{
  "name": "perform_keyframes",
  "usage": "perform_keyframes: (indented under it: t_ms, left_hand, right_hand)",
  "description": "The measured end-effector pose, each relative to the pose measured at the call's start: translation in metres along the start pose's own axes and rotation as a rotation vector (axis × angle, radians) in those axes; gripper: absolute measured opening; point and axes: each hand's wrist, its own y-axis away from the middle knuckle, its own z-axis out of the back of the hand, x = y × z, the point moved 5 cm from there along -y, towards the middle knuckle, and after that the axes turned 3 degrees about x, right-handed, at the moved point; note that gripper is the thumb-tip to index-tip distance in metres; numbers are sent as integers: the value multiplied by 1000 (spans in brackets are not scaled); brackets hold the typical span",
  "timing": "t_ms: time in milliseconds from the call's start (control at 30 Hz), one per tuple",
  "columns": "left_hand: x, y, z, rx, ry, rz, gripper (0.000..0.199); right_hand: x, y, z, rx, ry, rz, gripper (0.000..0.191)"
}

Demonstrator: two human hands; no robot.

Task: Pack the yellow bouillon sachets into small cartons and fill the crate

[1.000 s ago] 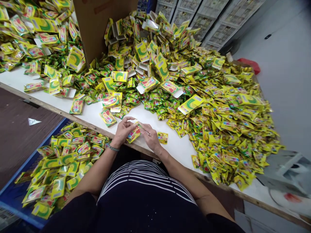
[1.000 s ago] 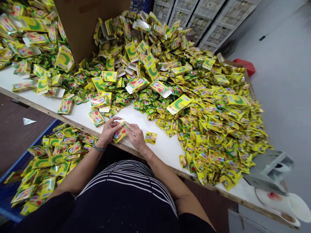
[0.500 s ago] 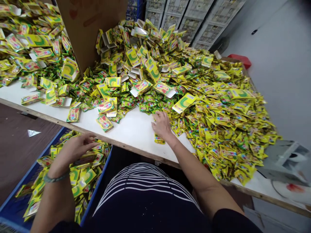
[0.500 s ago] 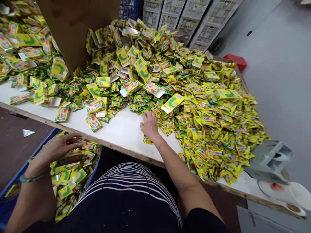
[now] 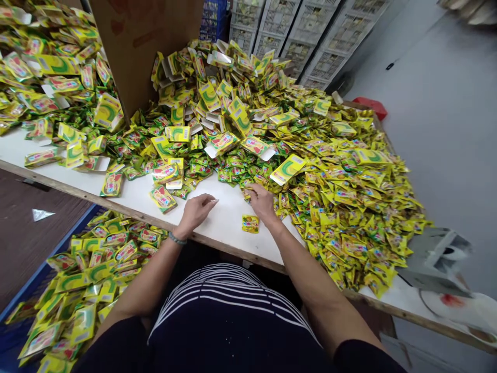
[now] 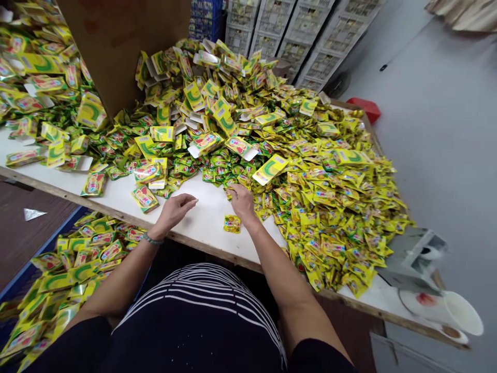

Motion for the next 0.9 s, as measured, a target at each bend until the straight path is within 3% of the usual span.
perform_keyframes:
  t_ms: [67,167,367,533,733,800,900]
  left_hand:
    - [3,-5,-12,7,109,35,32]
    - [11,-8,-32,101,292,101,41]
    - [16,1,-44,219,349,109,41]
    - [23,7,-47,222,518,253,48]
    - [30,6,-36,32,503,263,42]
    - [35,6,-31,-8,504,276,42]
    - [41,8,-24,-68,494,283,40]
  right_hand:
    - [6,7,-7,20,-282,-143,30]
    - [26,23,-29,170,-628,-220,41]
    - [40,45,-52,178,-818,-364,52]
    - [41,47,-43,140,-490,-202,38]
    - [7,13,8,-117,-78,-115,27]
    - [3,-7,13,-84,137,13,30]
    - [7,-32,5,87,417,237,34]
